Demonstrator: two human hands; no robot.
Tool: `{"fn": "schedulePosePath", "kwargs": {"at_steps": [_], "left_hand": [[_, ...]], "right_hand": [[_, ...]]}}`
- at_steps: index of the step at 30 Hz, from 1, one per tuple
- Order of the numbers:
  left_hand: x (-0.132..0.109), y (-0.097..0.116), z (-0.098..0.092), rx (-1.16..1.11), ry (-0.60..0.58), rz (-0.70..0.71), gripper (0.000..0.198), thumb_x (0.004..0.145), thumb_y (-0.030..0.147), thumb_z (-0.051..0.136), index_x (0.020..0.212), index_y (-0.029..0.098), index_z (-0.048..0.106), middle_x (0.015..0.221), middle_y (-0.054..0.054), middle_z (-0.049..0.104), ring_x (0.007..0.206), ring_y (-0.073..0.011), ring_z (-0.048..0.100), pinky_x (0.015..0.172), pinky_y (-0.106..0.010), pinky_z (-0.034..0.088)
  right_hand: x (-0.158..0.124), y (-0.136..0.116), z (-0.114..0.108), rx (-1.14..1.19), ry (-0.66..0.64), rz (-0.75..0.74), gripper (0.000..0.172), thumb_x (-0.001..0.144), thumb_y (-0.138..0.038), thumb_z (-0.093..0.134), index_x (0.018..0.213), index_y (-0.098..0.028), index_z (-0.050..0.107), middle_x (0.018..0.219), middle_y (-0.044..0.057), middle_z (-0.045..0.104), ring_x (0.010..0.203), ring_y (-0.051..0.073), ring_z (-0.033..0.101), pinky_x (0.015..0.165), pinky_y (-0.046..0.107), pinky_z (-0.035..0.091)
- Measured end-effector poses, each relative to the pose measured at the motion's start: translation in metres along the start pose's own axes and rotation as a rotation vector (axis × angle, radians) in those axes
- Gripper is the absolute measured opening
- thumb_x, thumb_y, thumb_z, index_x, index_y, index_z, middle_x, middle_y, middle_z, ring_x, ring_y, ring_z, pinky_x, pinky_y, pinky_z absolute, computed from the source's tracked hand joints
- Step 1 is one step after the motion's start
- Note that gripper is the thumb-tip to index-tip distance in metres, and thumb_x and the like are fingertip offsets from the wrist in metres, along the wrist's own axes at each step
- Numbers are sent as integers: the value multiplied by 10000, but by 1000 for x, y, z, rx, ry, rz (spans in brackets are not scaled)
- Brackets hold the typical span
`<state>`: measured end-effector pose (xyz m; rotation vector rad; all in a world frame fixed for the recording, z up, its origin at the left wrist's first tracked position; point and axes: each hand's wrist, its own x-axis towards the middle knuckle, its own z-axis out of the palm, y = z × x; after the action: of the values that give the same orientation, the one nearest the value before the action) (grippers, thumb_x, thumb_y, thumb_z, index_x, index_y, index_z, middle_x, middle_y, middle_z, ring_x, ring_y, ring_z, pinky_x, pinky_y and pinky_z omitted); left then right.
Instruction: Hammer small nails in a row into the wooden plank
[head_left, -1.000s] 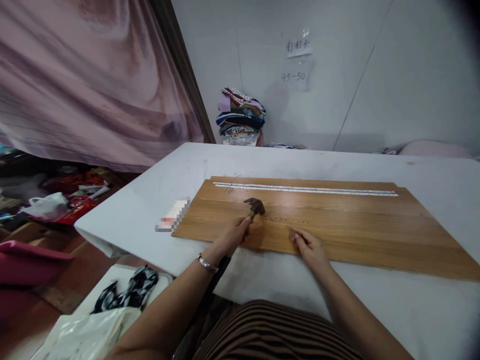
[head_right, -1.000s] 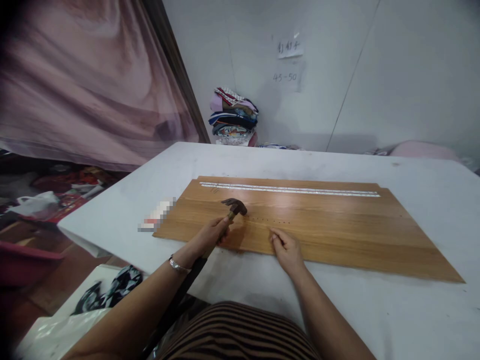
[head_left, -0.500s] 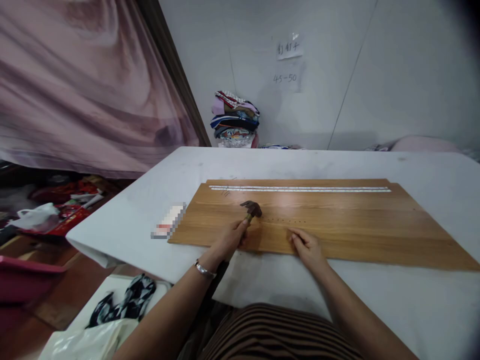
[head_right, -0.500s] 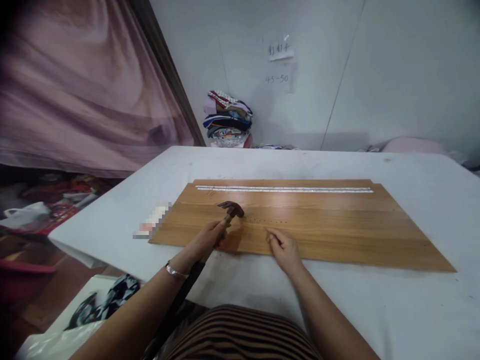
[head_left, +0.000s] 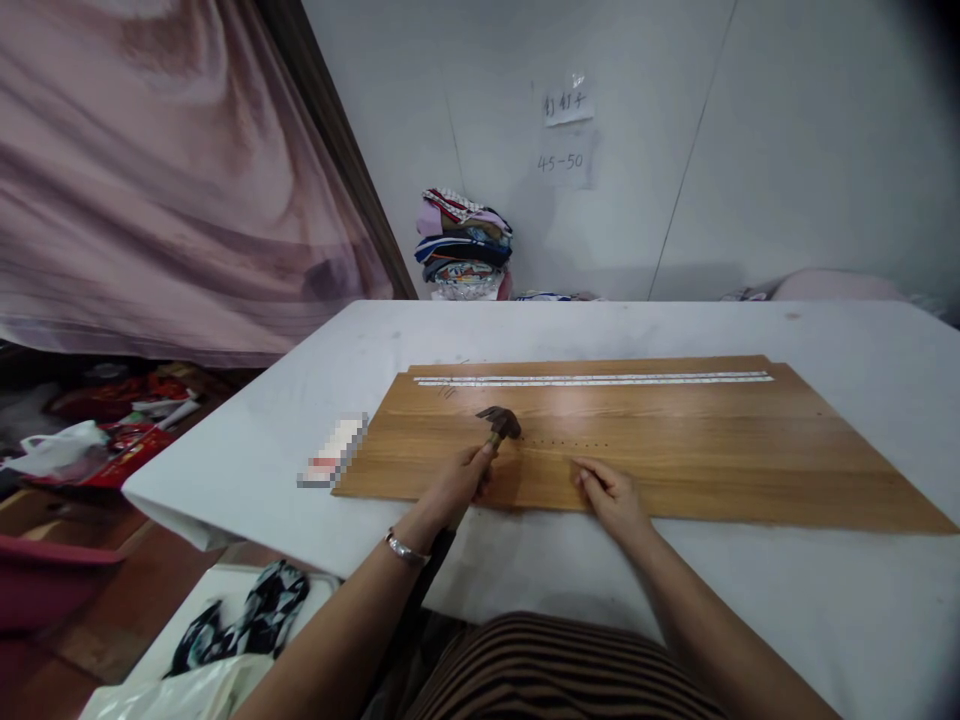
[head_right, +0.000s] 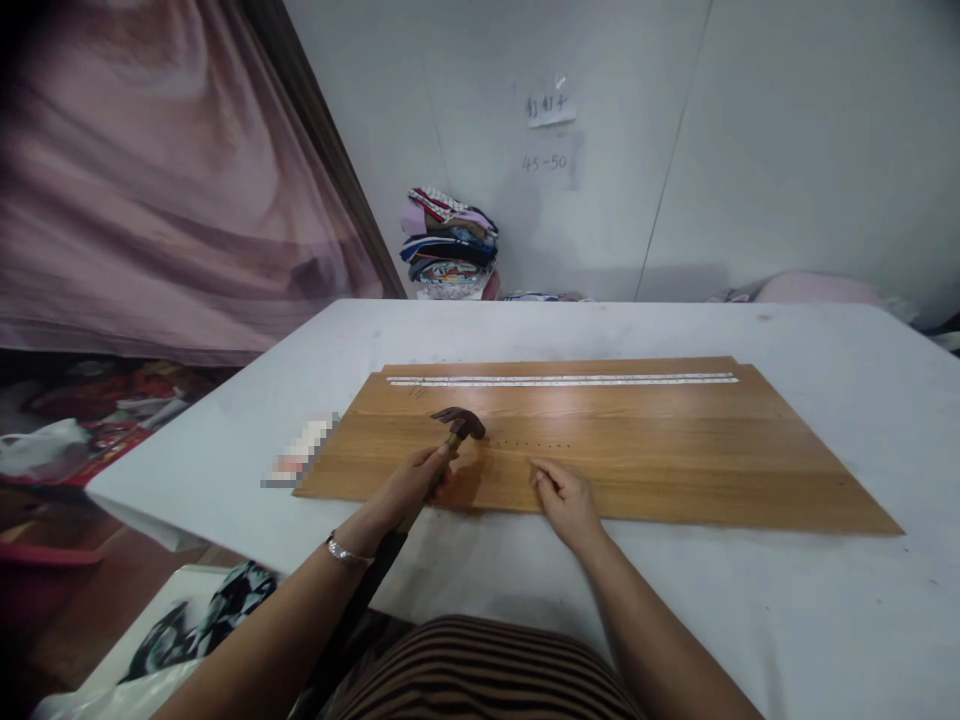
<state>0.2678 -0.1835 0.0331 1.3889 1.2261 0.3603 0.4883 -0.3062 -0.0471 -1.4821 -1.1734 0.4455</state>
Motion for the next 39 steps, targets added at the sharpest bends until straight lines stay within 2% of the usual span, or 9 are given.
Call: {"fn": "schedulePosePath", "kwargs": {"at_steps": [9,17,25,33,39], "left_hand": [[0,0,-1,6,1,18,563,839,661,508,1012,135,608,660,35,535,478,-80,453,456,-227,326],[1,0,0,-24,4,3,544,839,658,509,986,142,597,634,49,524,458,-71,435,440,-218,312],[-4,4,2,-7,35,7,527,841,638,533,990,139,618,642,43,519,470,-77,452,459,-225,331],[-7,6,2,-37,38,2,516,850,624,527,1003,138,610,655,41,522,473,-75,452,456,-221,330],[-7,4,3,-24,42,11,498,854,608,525,979,134,616,651,41,519,473,-73,446,467,-222,336]], "right_hand": [[-1,4,0,-6,-16,4,292,863,-309,534,980,-212,783,736,46,749,679,181,690,694,319,572],[-1,4,-1,4,-19,-10,293,860,-307,523,968,-215,779,716,37,735,608,165,646,619,296,555],[-1,4,-2,11,-29,11,278,865,-316,538,956,-215,781,733,43,739,693,184,685,704,317,567],[-2,9,-2,7,-38,42,307,870,-338,537,997,-208,784,728,48,738,610,171,654,591,290,546],[-1,6,-2,1,-22,14,302,857,-339,542,968,-205,788,718,46,740,635,177,672,645,307,564]]}}
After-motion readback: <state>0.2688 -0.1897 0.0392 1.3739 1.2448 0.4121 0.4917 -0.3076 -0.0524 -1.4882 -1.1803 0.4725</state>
